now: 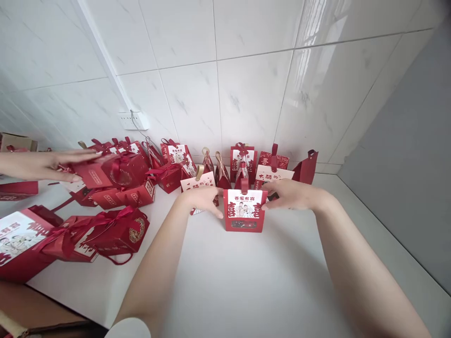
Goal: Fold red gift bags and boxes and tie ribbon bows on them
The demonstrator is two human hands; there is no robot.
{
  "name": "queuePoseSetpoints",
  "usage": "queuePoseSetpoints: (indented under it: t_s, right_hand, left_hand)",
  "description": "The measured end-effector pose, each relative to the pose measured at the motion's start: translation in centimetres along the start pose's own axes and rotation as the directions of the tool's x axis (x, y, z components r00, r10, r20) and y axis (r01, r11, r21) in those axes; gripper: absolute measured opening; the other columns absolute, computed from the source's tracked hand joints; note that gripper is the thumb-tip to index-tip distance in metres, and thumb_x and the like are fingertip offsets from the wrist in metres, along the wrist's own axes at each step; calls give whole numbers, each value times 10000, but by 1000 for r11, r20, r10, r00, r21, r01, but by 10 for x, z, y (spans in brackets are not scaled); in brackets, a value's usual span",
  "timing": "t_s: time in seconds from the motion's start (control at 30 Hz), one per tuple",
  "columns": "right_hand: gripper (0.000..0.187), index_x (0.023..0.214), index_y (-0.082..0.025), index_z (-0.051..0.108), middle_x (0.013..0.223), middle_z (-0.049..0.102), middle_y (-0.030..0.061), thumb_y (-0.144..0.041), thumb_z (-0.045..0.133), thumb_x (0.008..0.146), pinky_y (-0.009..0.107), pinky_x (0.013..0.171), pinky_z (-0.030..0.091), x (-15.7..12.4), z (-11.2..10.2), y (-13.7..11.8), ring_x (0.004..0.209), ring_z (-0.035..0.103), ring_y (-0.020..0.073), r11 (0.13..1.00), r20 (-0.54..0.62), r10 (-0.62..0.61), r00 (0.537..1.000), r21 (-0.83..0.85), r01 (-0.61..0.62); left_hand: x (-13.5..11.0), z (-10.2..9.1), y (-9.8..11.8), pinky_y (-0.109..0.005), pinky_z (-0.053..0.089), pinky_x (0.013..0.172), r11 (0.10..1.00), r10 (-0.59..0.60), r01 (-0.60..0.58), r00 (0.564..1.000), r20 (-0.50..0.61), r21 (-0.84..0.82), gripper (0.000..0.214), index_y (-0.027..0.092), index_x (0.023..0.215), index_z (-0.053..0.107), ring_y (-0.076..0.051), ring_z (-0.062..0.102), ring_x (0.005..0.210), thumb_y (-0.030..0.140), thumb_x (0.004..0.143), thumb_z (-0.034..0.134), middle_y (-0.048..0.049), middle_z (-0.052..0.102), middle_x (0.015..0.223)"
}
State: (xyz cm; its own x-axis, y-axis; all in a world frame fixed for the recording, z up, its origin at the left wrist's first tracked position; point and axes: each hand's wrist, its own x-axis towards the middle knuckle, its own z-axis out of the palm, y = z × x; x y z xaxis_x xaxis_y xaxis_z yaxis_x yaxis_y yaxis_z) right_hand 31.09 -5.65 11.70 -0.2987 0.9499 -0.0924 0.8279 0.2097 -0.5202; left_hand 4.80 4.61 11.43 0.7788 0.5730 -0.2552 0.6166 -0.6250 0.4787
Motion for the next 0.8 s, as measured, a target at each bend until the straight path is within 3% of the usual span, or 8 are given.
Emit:
queuePoseSetpoints:
  t_s: [0.1, 0.17, 0.23, 0.3, 0.4, 0.5, 0.6, 0.8]
  right_hand:
    - [426, 1167, -260, 616, 1121, 652, 61, -518, 500, 849, 312, 723, 502, -11, -6, -8, 944, 627, 238, 1000, -143, -26, 989, -10, 25]
    - [475, 1293, -274, 535, 1254, 602, 59, -507, 416, 897, 351, 830, 505, -18, -6, -16, 1082, 591, 257, 998, -217, -51, 975, -58, 39]
    - [560, 1411, -238, 413, 1396, 498, 80, -477, 407, 904, 416, 963, 459, -23, 2, -28, 1254, 478, 294, 987, -252, -53, 966, -161, 12]
    - [645, 1472, -175, 309, 1499, 358, 102, -431, 427, 892, 490, 1088, 336, -23, 16, -41, 1379, 313, 324, 952, -260, -27, 965, -301, -54]
    - [669, 1478, -112, 291, 1523, 289, 129, -373, 440, 880, 500, 1161, 196, -15, 40, -59, 1413, 241, 313, 877, -216, 3, 976, -469, -107]
    - [704, 1454, -7, 305, 1495, 297, 213, -318, 484, 849, 495, 1173, 156, -4, 56, -71, 1398, 262, 342, 791, -225, 36, 974, -589, -165]
    - [702, 1431, 56, 311, 1477, 299, 257, -264, 494, 833, 482, 1164, 196, 1, 61, -75, 1384, 284, 359, 752, -249, 53, 967, -627, -203]
    - [592, 1439, 10, 308, 1520, 255, 204, -203, 404, 894, 454, 1150, 243, -5, 44, -67, 1417, 232, 301, 847, -166, 66, 984, -511, -143]
  left_hand:
    - [-22, -9, 22, -252, 491, 800, 997, 48, -38, 986, -162, 65, 467, 275, 1265, 568, -193, 619, 1042, 298, 799, 547, -25, 615, 1253]
    - [-36, -8, 42, -291, 455, 941, 988, 70, -36, 972, -224, 152, 524, 299, 1374, 458, -202, 520, 1224, 233, 857, 412, -8, 494, 1407]
    - [-45, 2, 62, -359, 360, 1075, 961, 50, 22, 967, -250, 276, 612, 239, 1464, 317, -231, 346, 1376, 218, 856, 383, -35, 331, 1519]
    - [-46, 20, 79, -437, 209, 1163, 910, 17, 101, 960, -278, 402, 671, 137, 1494, 218, -248, 203, 1437, 199, 845, 375, -98, 205, 1558]
    - [-38, 47, 97, -510, 77, 1182, 842, -1, 170, 949, -314, 512, 684, 58, 1474, 234, -271, 144, 1447, 167, 817, 389, -169, 200, 1544]
    - [-27, 63, 102, -480, 110, 1191, 815, -49, 238, 937, -347, 528, 740, -7, 1456, 242, -300, 134, 1441, 177, 774, 464, -222, 179, 1532]
    - [-20, 69, 100, -458, 179, 1184, 804, -72, 277, 924, -375, 526, 810, -53, 1452, 208, -328, 130, 1436, 197, 749, 522, -259, 140, 1528]
    - [-18, 73, 99, -475, 245, 1151, 791, -48, 298, 901, -431, 535, 730, 16, 1451, 252, -339, 204, 1420, 168, 781, 498, -249, 203, 1522]
